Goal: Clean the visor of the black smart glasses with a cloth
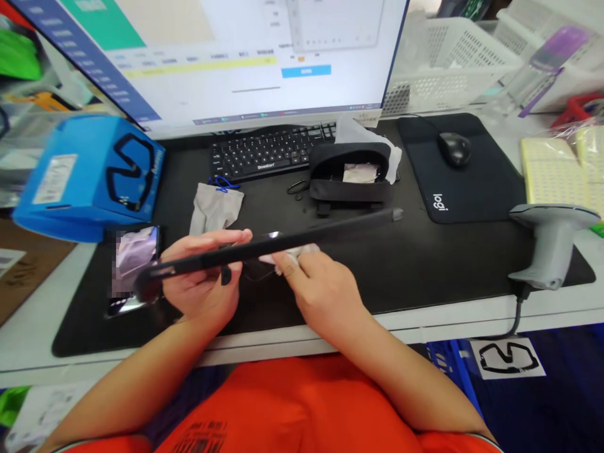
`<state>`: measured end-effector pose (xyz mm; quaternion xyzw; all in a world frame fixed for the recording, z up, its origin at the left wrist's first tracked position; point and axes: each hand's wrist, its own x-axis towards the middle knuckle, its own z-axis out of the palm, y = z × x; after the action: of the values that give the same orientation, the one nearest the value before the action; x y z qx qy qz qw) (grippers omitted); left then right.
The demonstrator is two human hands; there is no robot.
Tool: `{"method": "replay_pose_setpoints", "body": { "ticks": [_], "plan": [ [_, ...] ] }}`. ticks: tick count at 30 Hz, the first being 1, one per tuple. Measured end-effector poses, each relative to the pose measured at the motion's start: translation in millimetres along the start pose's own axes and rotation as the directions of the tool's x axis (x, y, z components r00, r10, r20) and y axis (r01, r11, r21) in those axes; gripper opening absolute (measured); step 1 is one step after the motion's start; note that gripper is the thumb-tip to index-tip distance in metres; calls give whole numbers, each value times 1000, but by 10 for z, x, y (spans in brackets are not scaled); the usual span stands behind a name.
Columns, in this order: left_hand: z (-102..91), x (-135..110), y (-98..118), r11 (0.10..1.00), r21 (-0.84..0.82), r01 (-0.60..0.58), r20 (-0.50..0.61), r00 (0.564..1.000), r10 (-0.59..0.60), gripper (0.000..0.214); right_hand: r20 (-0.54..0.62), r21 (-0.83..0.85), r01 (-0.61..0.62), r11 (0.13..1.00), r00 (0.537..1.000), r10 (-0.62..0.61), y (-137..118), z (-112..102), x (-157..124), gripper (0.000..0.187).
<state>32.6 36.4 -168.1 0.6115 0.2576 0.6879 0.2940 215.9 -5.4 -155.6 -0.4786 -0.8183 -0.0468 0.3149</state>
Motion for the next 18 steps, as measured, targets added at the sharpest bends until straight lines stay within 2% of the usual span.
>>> {"method": "replay_pose_setpoints", "body": {
  "ticks": [2,3,5,7,9,12,15,16,18],
  "plan": [
    [0,-3,-21,1000,-13,-3,9,1000,3,40,-8,-44,-65,997,998,64,5,3,6,35],
    [0,-2,-22,1000,-10,-2,5,1000,2,39,-19,-12,-91,996,996,91,-22,9,15,35],
    [1,3,-7,1000,10,-1,-6,1000,1,38,-34,156,-114,981,992,121,-124,28,35,35],
    [2,10,16,999,36,-1,-7,1000,1,39,-36,362,-92,928,993,112,-238,46,49,36],
    [2,13,27,999,53,-10,-13,1000,11,38,-23,453,-55,890,997,73,-297,58,55,37],
    [-4,10,6,998,63,-6,-50,999,9,40,-7,313,-52,948,998,57,-241,68,52,39],
    [-15,4,-27,999,32,-13,7,1000,13,45,-22,127,-138,982,990,141,-155,66,51,42],
    [-20,3,-27,1000,19,-16,22,1000,16,45,-19,137,-156,978,987,160,-152,60,54,42],
    [-29,6,3,1000,15,-9,30,1000,8,45,7,276,-145,950,989,149,-187,36,61,41]
  ]
}}
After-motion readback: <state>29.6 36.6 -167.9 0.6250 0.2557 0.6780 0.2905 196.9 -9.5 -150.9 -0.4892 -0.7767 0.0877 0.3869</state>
